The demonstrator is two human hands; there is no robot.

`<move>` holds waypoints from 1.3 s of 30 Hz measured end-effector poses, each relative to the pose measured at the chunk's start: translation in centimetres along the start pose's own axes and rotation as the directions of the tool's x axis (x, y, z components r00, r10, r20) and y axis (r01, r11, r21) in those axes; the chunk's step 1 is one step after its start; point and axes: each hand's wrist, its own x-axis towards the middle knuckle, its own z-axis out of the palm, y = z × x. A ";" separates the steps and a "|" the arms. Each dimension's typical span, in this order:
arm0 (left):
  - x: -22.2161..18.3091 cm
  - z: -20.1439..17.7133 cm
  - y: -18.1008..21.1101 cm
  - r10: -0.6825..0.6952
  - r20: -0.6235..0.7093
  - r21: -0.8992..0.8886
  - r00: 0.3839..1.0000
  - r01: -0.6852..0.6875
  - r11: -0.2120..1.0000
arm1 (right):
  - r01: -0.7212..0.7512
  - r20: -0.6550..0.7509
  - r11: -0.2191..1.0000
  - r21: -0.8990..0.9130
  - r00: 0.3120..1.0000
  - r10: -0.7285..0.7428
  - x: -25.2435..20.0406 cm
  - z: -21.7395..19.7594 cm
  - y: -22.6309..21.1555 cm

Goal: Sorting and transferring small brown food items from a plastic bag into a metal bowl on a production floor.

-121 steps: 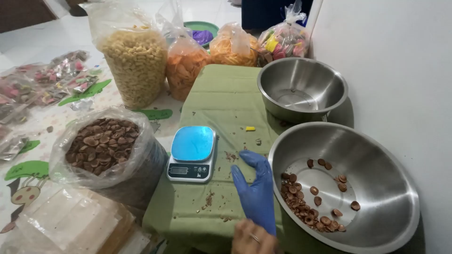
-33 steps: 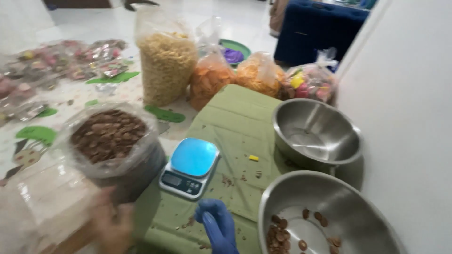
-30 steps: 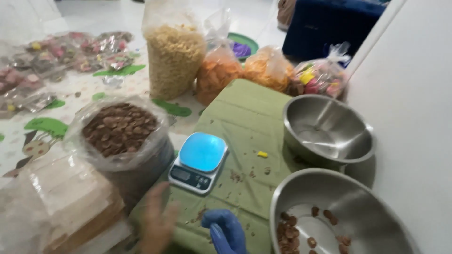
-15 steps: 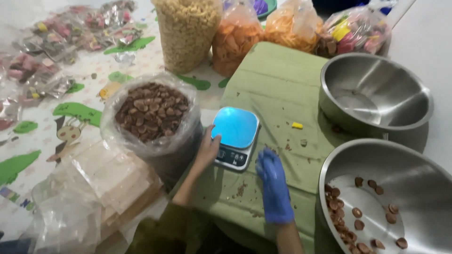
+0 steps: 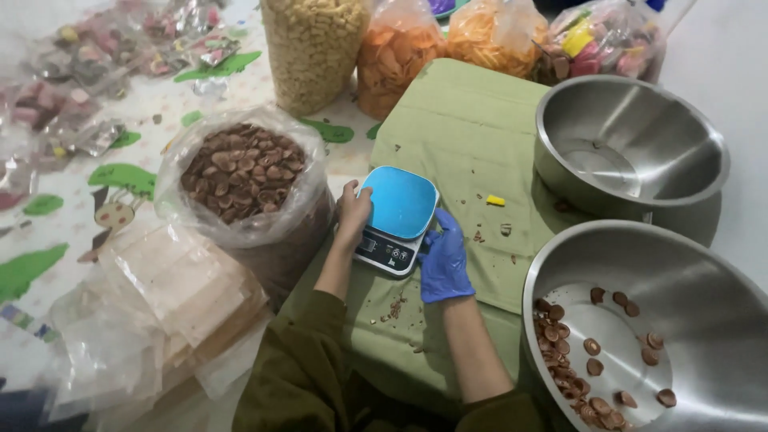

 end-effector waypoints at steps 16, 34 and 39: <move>4.6 8.3 -0.1 -0.036 0.028 -0.399 0.999 0.044 0.916 | 0.201 0.078 0.978 -0.054 0.977 -0.197 2.0 -1.8 -3.8; -2.5 2.5 0.2 -0.145 0.034 -0.515 0.989 0.142 0.846 | 0.263 -0.004 0.899 -0.349 0.959 -0.282 -4.3 -3.0 -2.4; -2.6 2.4 -1.2 -0.115 0.003 -0.548 0.993 0.098 0.831 | 0.236 -0.010 0.962 -0.137 0.971 -0.240 -10.9 3.9 -4.3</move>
